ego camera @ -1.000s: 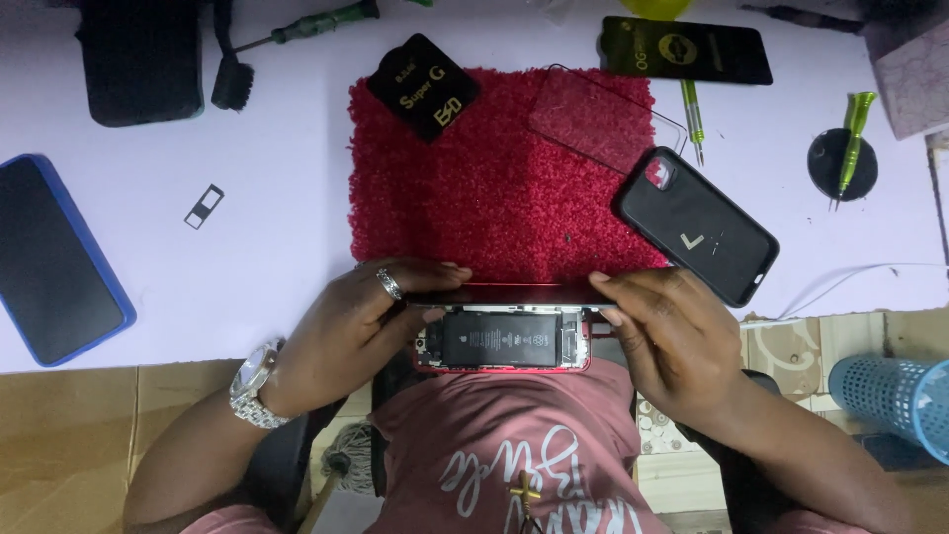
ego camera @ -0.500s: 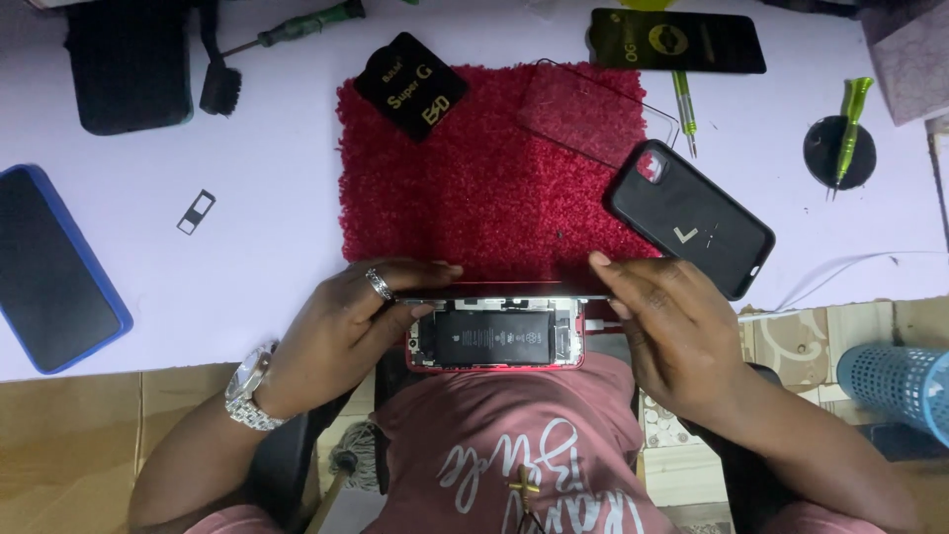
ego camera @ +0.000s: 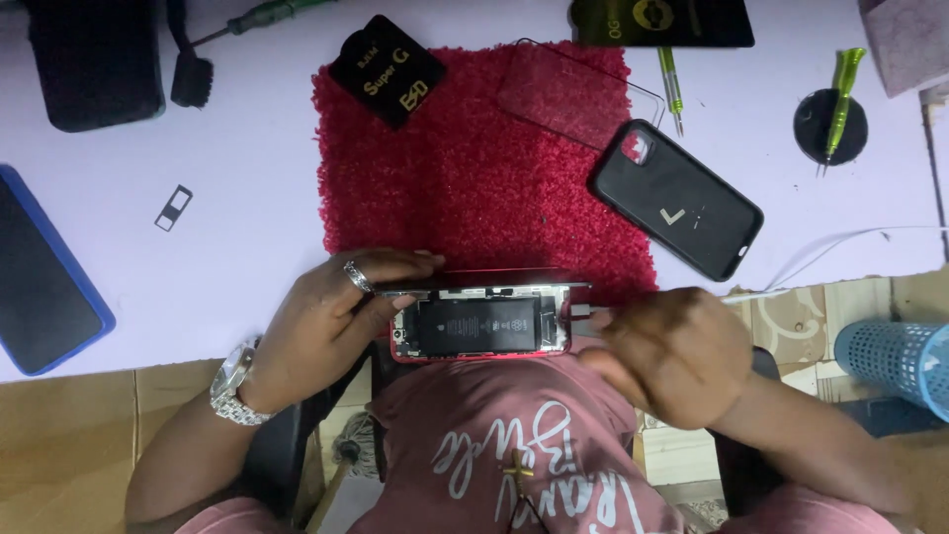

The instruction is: The person is using a small tool to manipulate the internal components of a disassembled smartphone on a workbench.

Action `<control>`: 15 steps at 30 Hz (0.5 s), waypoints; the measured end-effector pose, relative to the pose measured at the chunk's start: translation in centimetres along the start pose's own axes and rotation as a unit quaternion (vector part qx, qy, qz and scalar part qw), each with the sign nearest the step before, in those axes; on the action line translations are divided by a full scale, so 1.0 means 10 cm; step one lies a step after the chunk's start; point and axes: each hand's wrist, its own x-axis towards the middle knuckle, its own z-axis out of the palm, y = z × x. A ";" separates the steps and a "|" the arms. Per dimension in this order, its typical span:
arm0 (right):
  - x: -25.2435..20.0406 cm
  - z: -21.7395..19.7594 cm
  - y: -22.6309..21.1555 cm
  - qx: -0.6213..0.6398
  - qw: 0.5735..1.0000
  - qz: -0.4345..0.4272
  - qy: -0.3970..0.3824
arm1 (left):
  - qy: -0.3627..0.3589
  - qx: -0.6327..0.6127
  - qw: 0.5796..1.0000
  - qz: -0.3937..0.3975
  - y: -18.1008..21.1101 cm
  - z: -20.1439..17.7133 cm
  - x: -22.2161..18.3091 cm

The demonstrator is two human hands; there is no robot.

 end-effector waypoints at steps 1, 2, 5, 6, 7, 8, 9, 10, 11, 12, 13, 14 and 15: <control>0.06 0.03 -0.07 -0.002 1.000 0.001 -0.001 | 0.000 -0.002 1.000 0.002 0.02 0.01 -0.04; 0.14 0.05 -0.11 -0.057 0.990 -0.094 0.091 | 0.001 -0.006 1.000 -0.004 0.01 0.01 -0.03; 0.30 0.05 -0.19 -0.149 0.952 -0.203 0.175 | 0.009 -0.011 1.000 0.002 0.03 0.02 -0.03; 0.34 0.06 -0.22 -0.170 0.949 -0.206 0.167 | 0.005 -0.017 1.000 -0.004 0.03 0.01 -0.03; 0.35 0.05 -0.21 -0.187 0.944 -0.210 0.174 | 0.009 -0.010 1.000 0.014 0.04 0.01 -0.03; 0.35 0.05 -0.21 -0.180 0.947 -0.211 0.162 | 0.014 -0.015 1.000 -0.004 0.04 0.02 -0.04; 0.36 0.06 -0.21 -0.173 0.950 -0.212 0.150 | 0.020 -0.020 0.999 -0.022 0.04 0.02 -0.04; 0.36 0.05 -0.22 -0.184 0.947 -0.212 0.157 | 0.020 -0.014 1.000 -0.011 0.04 0.03 -0.03; 0.36 0.05 -0.23 -0.182 0.948 -0.209 0.157 | 0.019 -0.027 0.999 -0.030 0.04 0.03 -0.02; 0.37 0.04 -0.23 -0.175 0.949 -0.211 0.156 | 0.024 -0.038 0.998 -0.054 0.05 0.04 -0.04; 0.37 0.04 -0.22 -0.181 0.946 -0.217 0.162 | 0.029 -0.032 0.998 -0.048 0.05 0.04 -0.03; 0.35 0.05 -0.22 -0.183 0.945 -0.220 0.159 | 0.028 -0.033 0.998 -0.051 0.05 0.05 -0.04; 0.33 0.07 -0.22 -0.184 0.944 -0.223 0.156 | 0.026 -0.033 0.998 -0.054 0.05 0.05 -0.05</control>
